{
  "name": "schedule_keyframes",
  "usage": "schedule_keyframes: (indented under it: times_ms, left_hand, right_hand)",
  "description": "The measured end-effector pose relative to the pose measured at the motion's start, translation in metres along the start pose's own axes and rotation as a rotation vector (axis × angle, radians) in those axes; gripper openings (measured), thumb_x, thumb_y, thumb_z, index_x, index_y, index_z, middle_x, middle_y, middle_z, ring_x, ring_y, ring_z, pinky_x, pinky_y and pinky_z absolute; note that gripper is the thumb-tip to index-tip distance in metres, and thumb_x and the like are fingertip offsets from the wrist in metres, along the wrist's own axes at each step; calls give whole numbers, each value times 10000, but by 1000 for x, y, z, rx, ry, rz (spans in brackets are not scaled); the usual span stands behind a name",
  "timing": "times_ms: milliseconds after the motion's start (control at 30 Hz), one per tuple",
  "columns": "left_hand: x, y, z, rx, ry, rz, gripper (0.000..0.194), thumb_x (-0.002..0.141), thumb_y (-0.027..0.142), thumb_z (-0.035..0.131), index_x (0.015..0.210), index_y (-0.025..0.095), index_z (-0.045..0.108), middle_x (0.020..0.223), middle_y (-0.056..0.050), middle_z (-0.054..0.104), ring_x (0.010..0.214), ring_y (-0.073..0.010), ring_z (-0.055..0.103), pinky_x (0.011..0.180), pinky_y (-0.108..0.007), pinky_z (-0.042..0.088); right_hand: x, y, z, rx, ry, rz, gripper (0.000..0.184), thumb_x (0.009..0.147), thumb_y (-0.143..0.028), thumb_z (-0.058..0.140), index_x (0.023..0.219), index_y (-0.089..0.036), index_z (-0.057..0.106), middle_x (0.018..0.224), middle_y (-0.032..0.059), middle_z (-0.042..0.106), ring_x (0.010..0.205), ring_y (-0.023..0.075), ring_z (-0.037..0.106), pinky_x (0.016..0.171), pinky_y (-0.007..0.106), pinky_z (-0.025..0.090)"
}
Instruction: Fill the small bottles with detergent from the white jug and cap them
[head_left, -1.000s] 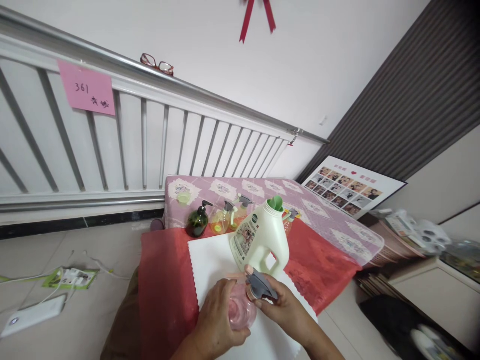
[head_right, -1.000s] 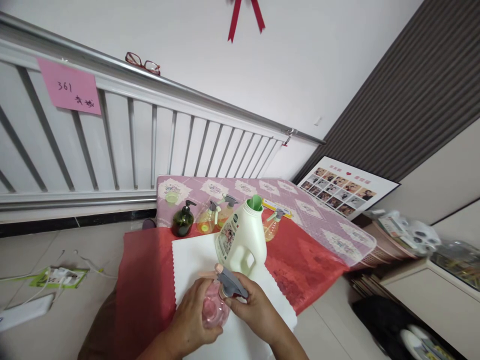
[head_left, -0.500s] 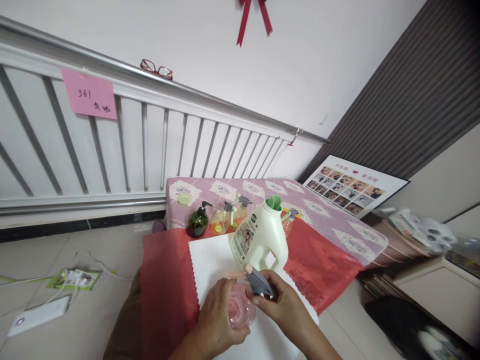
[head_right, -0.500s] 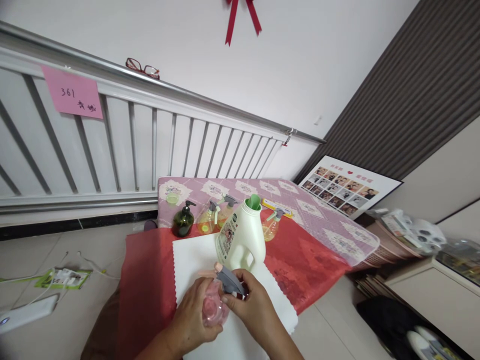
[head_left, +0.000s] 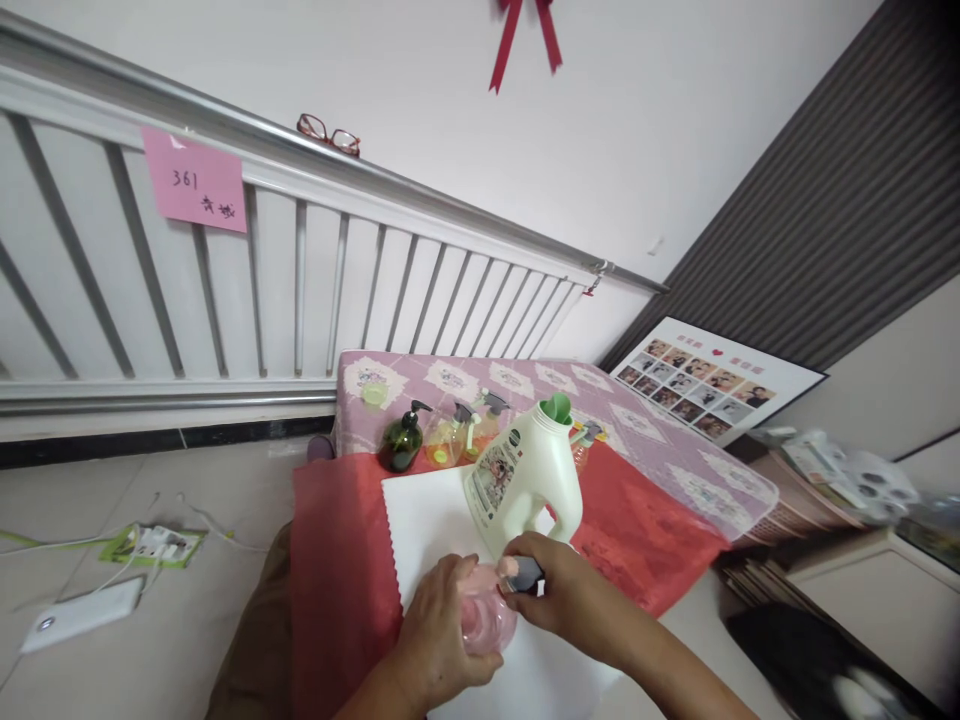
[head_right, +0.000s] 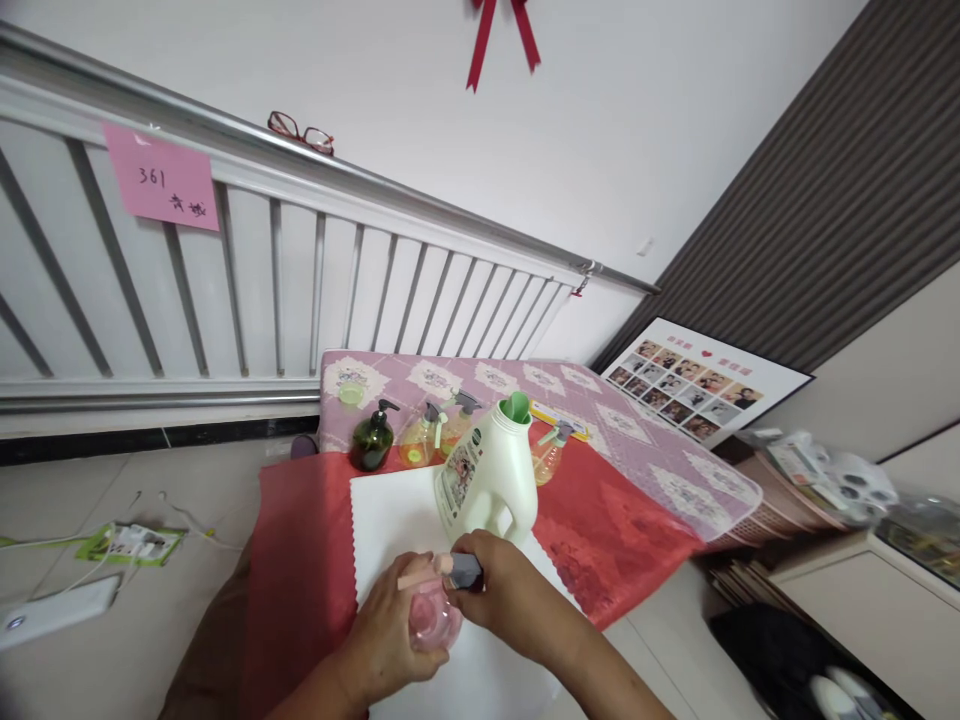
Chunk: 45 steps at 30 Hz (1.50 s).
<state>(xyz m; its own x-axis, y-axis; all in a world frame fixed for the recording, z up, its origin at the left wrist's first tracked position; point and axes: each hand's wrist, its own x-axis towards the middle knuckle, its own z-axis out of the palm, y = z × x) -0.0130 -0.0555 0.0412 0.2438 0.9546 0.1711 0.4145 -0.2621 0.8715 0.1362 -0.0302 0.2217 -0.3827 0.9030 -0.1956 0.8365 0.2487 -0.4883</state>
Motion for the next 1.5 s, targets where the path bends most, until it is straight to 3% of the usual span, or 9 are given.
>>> schedule_keyframes:
  times_ms: [133,333,433,567,733,933,1500]
  left_hand:
    - [1,0,0,-7,-73,-69,1003,534,272,789,1463,231,413,1470,-146,537,1339,-385,530,1174,-562,432]
    - [2,2,-2,13,-68,-62,984,561,283,760,1471,173,402,1479,-183,528,1351,-394,519,1173,-579,426]
    - [1,4,-3,8,-63,-60,976,556,266,755,1461,161,405,1458,-184,543,1321,-383,540,1156,-573,443]
    - [-1,4,-3,6,-52,-43,966,559,258,761,1454,179,407,1449,-175,552,1322,-380,541,1153,-576,445]
    - [0,1,0,18,-57,-51,987,549,259,785,1460,189,410,1472,-182,526,1341,-388,526,1161,-586,436]
    - [1,3,0,49,-71,-71,1023,549,293,809,1479,183,396,1497,-194,505,1361,-399,514,1173,-602,425]
    - [-1,-6,6,79,-41,-46,1046,552,319,849,1488,204,395,1509,-198,504,1395,-419,496,1192,-623,416]
  right_hand:
    - [3,-1,-9,-5,-75,-27,254,727,-105,672,965,-193,684,952,40,704,831,189,662,722,275,502]
    - [5,-10,-37,-32,-140,-203,257,743,-73,686,966,-199,665,980,39,704,848,174,658,747,262,502]
    - [4,-13,-44,-56,-142,-186,292,747,-49,675,998,-198,663,1005,40,704,880,175,664,775,263,507]
    - [4,-15,-37,-82,-182,-136,369,707,11,664,1015,-192,659,1027,46,693,875,175,662,763,262,510]
    - [7,-14,-28,-98,-192,-192,344,720,23,663,999,-178,667,1028,60,669,875,181,656,785,282,517]
    - [10,-15,-29,-89,-235,-274,279,735,27,673,942,-161,683,960,63,672,840,182,656,755,272,517]
    - [15,-18,-30,-106,-287,-253,272,733,14,677,919,-180,719,947,51,706,846,190,683,757,262,521]
